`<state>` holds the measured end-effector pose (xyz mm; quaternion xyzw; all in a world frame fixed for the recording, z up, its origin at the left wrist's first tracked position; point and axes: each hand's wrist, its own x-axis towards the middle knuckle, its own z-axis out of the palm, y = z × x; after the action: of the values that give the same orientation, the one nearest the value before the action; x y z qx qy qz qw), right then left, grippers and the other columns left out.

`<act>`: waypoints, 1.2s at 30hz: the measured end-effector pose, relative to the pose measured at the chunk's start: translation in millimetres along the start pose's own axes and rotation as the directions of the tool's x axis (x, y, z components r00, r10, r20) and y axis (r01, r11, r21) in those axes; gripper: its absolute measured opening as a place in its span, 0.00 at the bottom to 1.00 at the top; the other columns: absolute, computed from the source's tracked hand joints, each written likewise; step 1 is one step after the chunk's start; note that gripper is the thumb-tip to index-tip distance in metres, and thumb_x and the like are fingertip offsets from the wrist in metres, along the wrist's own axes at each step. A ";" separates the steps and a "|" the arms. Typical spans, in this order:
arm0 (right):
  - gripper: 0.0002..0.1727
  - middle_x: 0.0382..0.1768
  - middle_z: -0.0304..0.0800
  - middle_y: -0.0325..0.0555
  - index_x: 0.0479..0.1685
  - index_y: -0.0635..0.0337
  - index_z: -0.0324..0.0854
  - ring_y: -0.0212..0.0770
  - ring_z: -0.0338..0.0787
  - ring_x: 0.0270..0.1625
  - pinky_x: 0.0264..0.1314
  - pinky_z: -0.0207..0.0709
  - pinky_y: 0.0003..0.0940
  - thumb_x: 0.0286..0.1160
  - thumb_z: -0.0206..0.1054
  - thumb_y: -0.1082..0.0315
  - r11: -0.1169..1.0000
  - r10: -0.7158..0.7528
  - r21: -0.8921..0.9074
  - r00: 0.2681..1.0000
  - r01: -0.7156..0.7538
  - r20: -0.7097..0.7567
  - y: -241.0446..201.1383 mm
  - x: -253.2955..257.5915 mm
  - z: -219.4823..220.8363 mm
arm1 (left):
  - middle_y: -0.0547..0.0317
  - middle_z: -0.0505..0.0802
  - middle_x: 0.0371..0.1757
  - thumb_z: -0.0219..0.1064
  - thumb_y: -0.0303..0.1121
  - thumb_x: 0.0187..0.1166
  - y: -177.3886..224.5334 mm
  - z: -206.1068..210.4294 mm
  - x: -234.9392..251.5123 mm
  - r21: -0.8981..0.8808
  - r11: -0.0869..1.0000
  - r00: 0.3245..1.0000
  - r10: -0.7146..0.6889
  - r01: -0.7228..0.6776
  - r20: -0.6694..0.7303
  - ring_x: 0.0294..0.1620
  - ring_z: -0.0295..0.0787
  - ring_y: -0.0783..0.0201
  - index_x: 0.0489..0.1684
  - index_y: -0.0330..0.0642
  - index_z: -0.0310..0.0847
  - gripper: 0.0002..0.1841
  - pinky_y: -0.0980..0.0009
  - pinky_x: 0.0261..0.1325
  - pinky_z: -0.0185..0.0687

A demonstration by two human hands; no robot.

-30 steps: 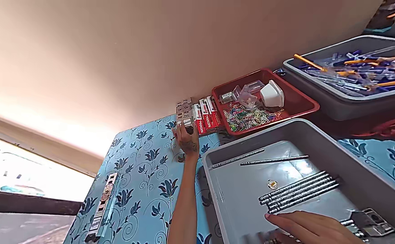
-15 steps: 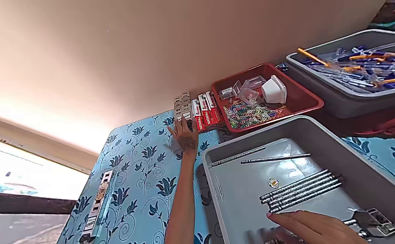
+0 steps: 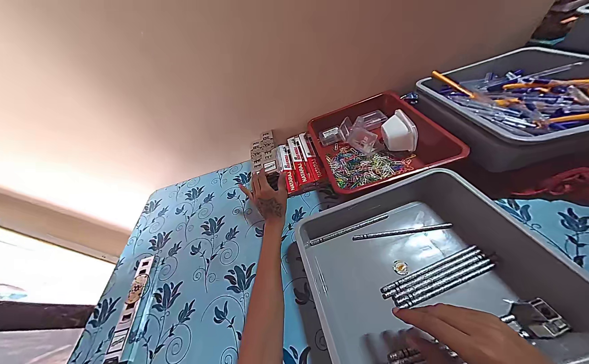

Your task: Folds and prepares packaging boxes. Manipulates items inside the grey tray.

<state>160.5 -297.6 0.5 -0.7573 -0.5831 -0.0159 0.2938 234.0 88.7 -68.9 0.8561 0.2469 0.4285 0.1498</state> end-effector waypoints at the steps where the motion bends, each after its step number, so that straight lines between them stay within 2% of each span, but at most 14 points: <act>1: 0.16 0.38 0.97 0.54 0.54 0.64 0.89 0.48 0.96 0.38 0.41 0.86 0.36 0.84 0.62 0.62 1.000 -0.005 -0.010 1.000 0.005 -0.008 0.9 -0.7 1.0 | 0.29 0.81 0.75 0.60 0.51 0.86 -0.1 -0.5 0.1 -0.010 1.000 1.000 -0.005 0.005 0.008 0.82 0.71 0.32 0.77 0.25 0.71 0.34 0.27 0.86 0.34; 5: 0.17 0.35 0.96 0.51 0.53 0.62 0.89 0.46 0.95 0.34 0.35 0.85 0.34 0.84 0.61 0.59 0.999 -0.031 -0.041 0.999 0.029 -0.045 6.5 -1.4 7.6 | 0.27 0.80 0.76 0.69 0.50 0.79 -5.8 3.3 6.2 -0.051 0.998 0.998 -0.047 0.045 -0.043 0.84 0.69 0.32 0.77 0.24 0.71 0.38 0.28 0.87 0.31; 8: 0.18 0.35 0.97 0.48 0.52 0.60 0.90 0.43 0.95 0.33 0.34 0.85 0.32 0.82 0.59 0.57 0.997 -0.043 -0.067 0.995 0.037 -0.087 10.5 -1.9 14.8 | 0.26 0.69 0.84 0.74 0.48 0.76 -5.1 -5.5 4.7 -0.101 0.990 0.995 -0.097 0.099 0.022 0.89 0.58 0.31 0.86 0.25 0.58 0.45 0.29 0.88 0.28; 10: 0.19 0.35 0.96 0.47 0.53 0.58 0.90 0.41 0.95 0.33 0.35 0.85 0.31 0.83 0.58 0.56 0.997 -0.031 -0.068 0.994 0.024 -0.109 11.8 -2.8 16.8 | 0.22 0.68 0.84 0.74 0.50 0.74 -9.5 -4.9 4.5 -0.145 0.987 0.995 -0.084 0.076 -0.051 0.90 0.54 0.28 0.86 0.22 0.56 0.48 0.29 0.88 0.26; 14: 0.20 0.37 0.97 0.46 0.54 0.59 0.90 0.40 0.95 0.34 0.38 0.87 0.31 0.82 0.58 0.56 0.998 0.011 -0.067 0.991 -0.021 -0.136 10.8 -5.4 20.0 | 0.23 0.69 0.83 0.66 0.50 0.82 -14.6 -7.4 1.2 -0.144 0.989 0.990 -0.034 0.013 -0.140 0.89 0.54 0.27 0.84 0.23 0.59 0.42 0.27 0.86 0.32; 19: 0.18 0.37 0.97 0.45 0.56 0.61 0.90 0.36 0.96 0.37 0.44 0.88 0.28 0.82 0.60 0.59 1.000 0.015 0.003 0.993 -0.014 -0.118 13.1 -1.4 16.0 | 0.19 0.71 0.80 0.72 0.48 0.77 -13.4 -6.9 6.1 -0.181 0.982 0.986 -0.080 0.052 -0.150 0.86 0.58 0.24 0.82 0.21 0.61 0.43 0.26 0.85 0.36; 21: 0.18 0.35 0.97 0.48 0.54 0.63 0.90 0.39 0.96 0.36 0.42 0.89 0.33 0.80 0.60 0.61 1.000 0.019 -0.001 0.996 -0.019 -0.082 15.0 9.8 0.9 | 0.19 0.71 0.80 0.74 0.46 0.75 -10.5 -15.9 0.0 -0.202 0.979 0.983 -0.056 0.020 -0.176 0.86 0.59 0.24 0.81 0.18 0.60 0.45 0.27 0.85 0.38; 24: 0.17 0.37 0.96 0.60 0.56 0.68 0.89 0.57 0.96 0.36 0.42 0.87 0.56 0.80 0.59 0.68 0.995 0.056 -0.089 0.993 -0.048 0.101 48.5 43.2 -30.5 | 0.22 0.79 0.75 0.73 0.45 0.75 -28.1 -39.9 -22.6 -0.052 0.989 0.958 0.123 -0.142 -0.260 0.81 0.70 0.26 0.76 0.18 0.69 0.39 0.28 0.84 0.48; 25: 0.15 0.41 0.94 0.66 0.59 0.71 0.87 0.63 0.95 0.40 0.46 0.84 0.63 0.82 0.61 0.71 0.991 0.099 -0.106 0.974 -0.078 0.206 70.0 56.7 -35.9 | 0.25 0.82 0.73 0.72 0.46 0.76 -41.1 -55.2 -32.6 0.019 0.983 0.950 0.184 -0.185 -0.252 0.80 0.73 0.28 0.74 0.21 0.72 0.37 0.29 0.83 0.49; 27: 0.13 0.47 0.91 0.72 0.58 0.74 0.86 0.68 0.92 0.48 0.54 0.81 0.67 0.83 0.66 0.73 0.963 0.219 -0.228 0.910 -0.143 0.352 110.8 84.5 -36.2 | 0.27 0.84 0.71 0.69 0.45 0.79 -69.4 -99.6 -49.5 0.167 0.968 0.956 0.220 -0.189 -0.196 0.78 0.75 0.30 0.73 0.25 0.77 0.32 0.30 0.83 0.50; 30: 0.15 0.55 0.89 0.74 0.56 0.76 0.86 0.71 0.88 0.61 0.67 0.73 0.68 0.79 0.70 0.71 0.888 0.409 -0.392 0.806 -0.242 0.428 108.8 112.5 -31.8 | 0.19 0.72 0.80 0.62 0.41 0.84 -107.0 -193.4 -74.2 0.306 0.946 0.994 -0.101 0.109 -0.040 0.84 0.62 0.24 0.78 0.24 0.71 0.31 0.29 0.85 0.43; 33: 0.05 0.41 0.92 0.66 0.42 0.71 0.90 0.67 0.92 0.49 0.54 0.79 0.70 0.75 0.73 0.76 0.956 0.177 -0.282 0.916 -0.074 0.361 160.8 104.4 -16.9 | 0.19 0.61 0.86 0.60 0.48 0.87 -154.6 -267.0 -115.4 0.432 0.823 0.918 -0.396 0.369 -0.031 0.88 0.52 0.22 0.82 0.22 0.63 0.36 0.27 0.85 0.40; 34: 0.04 0.40 0.92 0.63 0.40 0.68 0.91 0.67 0.93 0.47 0.49 0.81 0.71 0.71 0.74 0.76 0.964 0.071 -0.264 0.938 0.023 0.338 179.1 99.4 -12.2 | 0.18 0.64 0.84 0.61 0.51 0.86 -167.2 -281.4 -130.7 0.473 0.771 0.883 -0.468 0.426 -0.033 0.85 0.57 0.21 0.81 0.22 0.64 0.38 0.25 0.82 0.46; 36: 0.07 0.43 0.91 0.63 0.42 0.67 0.89 0.68 0.92 0.51 0.50 0.81 0.71 0.69 0.77 0.74 0.946 0.095 -0.323 0.926 0.030 0.365 167.8 97.4 -14.4 | 0.19 0.78 0.73 0.60 0.54 0.86 -183.9 -293.2 -149.7 0.531 0.686 0.818 -0.574 0.498 -0.026 0.74 0.73 0.22 0.73 0.24 0.72 0.36 0.25 0.72 0.64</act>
<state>346.0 -244.0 -23.4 -0.7936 -0.6052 0.0390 0.0488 -133.5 172.5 -81.4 0.7819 0.5805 0.2213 0.0514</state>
